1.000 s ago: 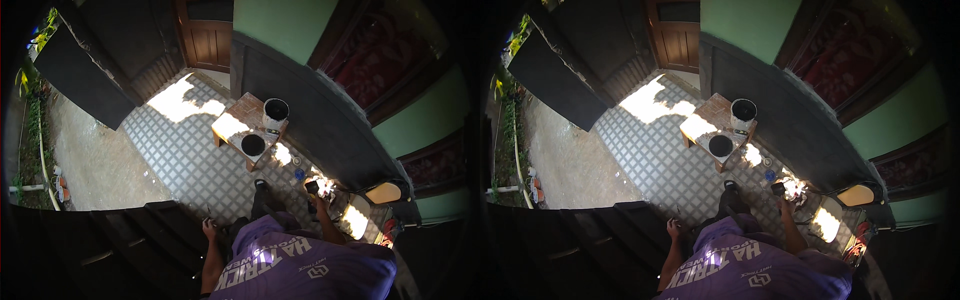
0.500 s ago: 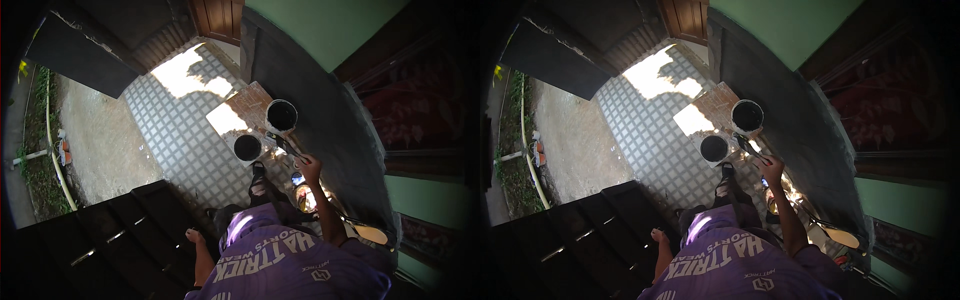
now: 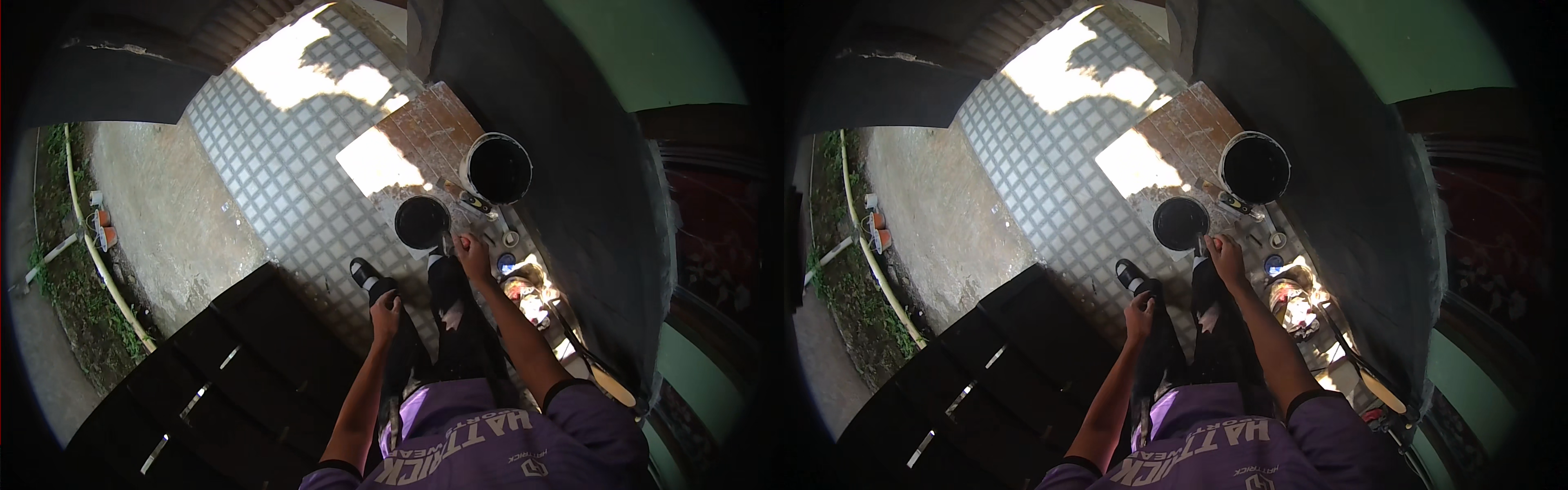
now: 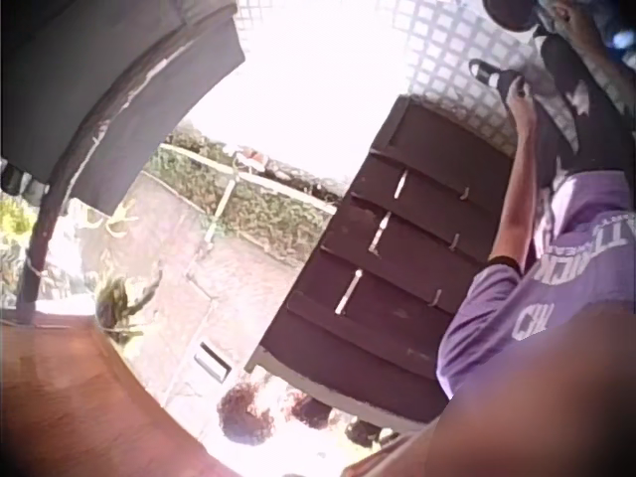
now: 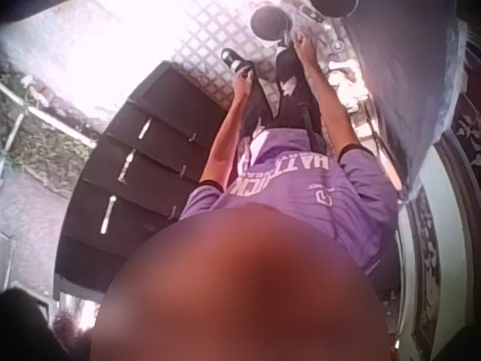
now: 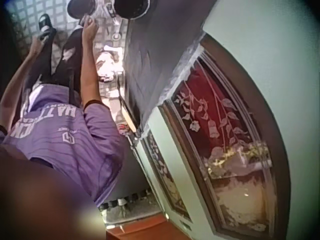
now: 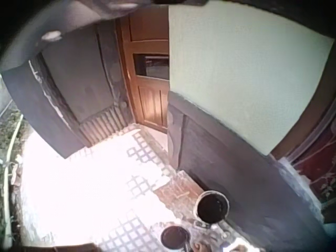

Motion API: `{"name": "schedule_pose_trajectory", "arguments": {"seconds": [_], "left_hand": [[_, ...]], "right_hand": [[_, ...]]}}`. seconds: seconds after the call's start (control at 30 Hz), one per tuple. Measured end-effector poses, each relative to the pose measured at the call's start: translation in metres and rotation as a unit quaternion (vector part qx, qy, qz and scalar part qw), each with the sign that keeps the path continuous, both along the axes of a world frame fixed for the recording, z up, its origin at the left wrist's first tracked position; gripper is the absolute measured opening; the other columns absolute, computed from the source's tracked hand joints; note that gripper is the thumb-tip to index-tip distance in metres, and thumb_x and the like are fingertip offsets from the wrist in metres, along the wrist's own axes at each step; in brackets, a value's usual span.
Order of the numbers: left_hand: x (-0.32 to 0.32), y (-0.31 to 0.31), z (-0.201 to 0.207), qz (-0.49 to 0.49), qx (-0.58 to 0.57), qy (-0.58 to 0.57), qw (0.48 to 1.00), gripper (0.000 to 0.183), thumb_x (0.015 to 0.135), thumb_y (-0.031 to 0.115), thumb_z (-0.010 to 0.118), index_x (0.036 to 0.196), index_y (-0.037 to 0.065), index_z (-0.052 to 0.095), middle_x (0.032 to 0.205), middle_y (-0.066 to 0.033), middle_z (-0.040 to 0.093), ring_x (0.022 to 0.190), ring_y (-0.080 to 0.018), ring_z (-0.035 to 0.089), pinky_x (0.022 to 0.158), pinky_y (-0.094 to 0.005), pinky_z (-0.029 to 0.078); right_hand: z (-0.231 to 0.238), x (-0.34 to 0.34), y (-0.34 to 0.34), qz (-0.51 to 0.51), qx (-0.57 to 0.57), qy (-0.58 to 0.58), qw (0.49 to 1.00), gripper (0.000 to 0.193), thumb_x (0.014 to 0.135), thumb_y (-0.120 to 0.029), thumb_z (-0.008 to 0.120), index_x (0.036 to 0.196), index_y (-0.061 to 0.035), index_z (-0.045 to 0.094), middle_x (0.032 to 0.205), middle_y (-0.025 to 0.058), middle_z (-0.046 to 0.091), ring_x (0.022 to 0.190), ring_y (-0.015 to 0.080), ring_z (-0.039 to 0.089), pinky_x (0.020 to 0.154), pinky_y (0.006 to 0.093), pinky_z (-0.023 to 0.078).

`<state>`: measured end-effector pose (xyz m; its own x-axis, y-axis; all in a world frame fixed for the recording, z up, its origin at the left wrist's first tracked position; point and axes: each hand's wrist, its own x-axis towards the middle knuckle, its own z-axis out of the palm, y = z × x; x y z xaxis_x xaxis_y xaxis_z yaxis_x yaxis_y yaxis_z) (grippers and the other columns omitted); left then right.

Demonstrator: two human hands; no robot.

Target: Painting a wooden gate with a dark colored paint using a brush.

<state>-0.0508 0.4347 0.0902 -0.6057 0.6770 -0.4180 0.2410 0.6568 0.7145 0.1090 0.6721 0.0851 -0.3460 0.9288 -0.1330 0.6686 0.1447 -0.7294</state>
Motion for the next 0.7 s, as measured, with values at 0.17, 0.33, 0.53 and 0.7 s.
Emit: {"name": "schedule_pose_trajectory", "arguments": {"seconds": [0.17, 0.33, 0.53, 0.7], "left_hand": [[-0.018, 0.057, -0.071, 0.079, -0.033, -0.141, 0.986, 0.031, 0.091, 0.015, 0.065, 0.116, -0.003, 0.067, 0.095, -0.0168, 0.074, 0.081, -0.0177, 0.072, 0.075, -0.028, 0.053], [-0.03, 0.075, -0.158, 0.185, -0.016, -0.195, 0.963, 0.034, 0.093, 0.017, 0.065, 0.119, -0.005, 0.066, 0.097, -0.0139, 0.074, 0.08, -0.0181, 0.072, 0.071, -0.0282, 0.056], [-0.021, 0.088, -0.193, 0.252, 0.023, -0.267, 0.93, 0.034, 0.093, 0.017, 0.067, 0.116, -0.007, 0.066, 0.093, -0.0133, 0.073, 0.079, -0.0168, 0.071, 0.072, -0.0264, 0.057], [-0.029, 0.094, -0.188, 0.274, 0.052, -0.323, 0.905, 0.026, 0.09, 0.011, 0.071, 0.107, -0.008, 0.068, 0.091, -0.0108, 0.072, 0.078, -0.0157, 0.07, 0.071, -0.0264, 0.058]], "right_hand": [[-0.051, -0.009, -0.008, 0.063, 0.033, -0.012, 0.997, 0.027, 0.09, -0.027, 0.071, 0.09, -0.0039, 0.057, 0.069, 0.0118, 0.054, 0.062, 0.0344, 0.059, 0.056, 0.0413, 0.049], [-0.076, -0.043, -0.014, 0.185, 0.145, -0.08, 0.969, 0.031, 0.085, -0.022, 0.075, 0.105, -0.0065, 0.058, 0.08, 0.0085, 0.053, 0.065, 0.0282, 0.064, 0.053, 0.0366, 0.051], [-0.089, -0.069, -0.056, 0.231, 0.051, -0.11, 0.965, 0.025, 0.089, -0.017, 0.069, 0.108, -0.003, 0.06, 0.085, 0.0137, 0.057, 0.07, 0.0329, 0.064, 0.058, 0.0387, 0.052], [-0.083, -0.061, -0.005, 0.155, 0.012, -0.005, 0.988, 0.019, 0.093, -0.02, 0.065, 0.105, -0.0049, 0.06, 0.082, 0.0148, 0.059, 0.07, 0.0368, 0.064, 0.057, 0.042, 0.05]]}}
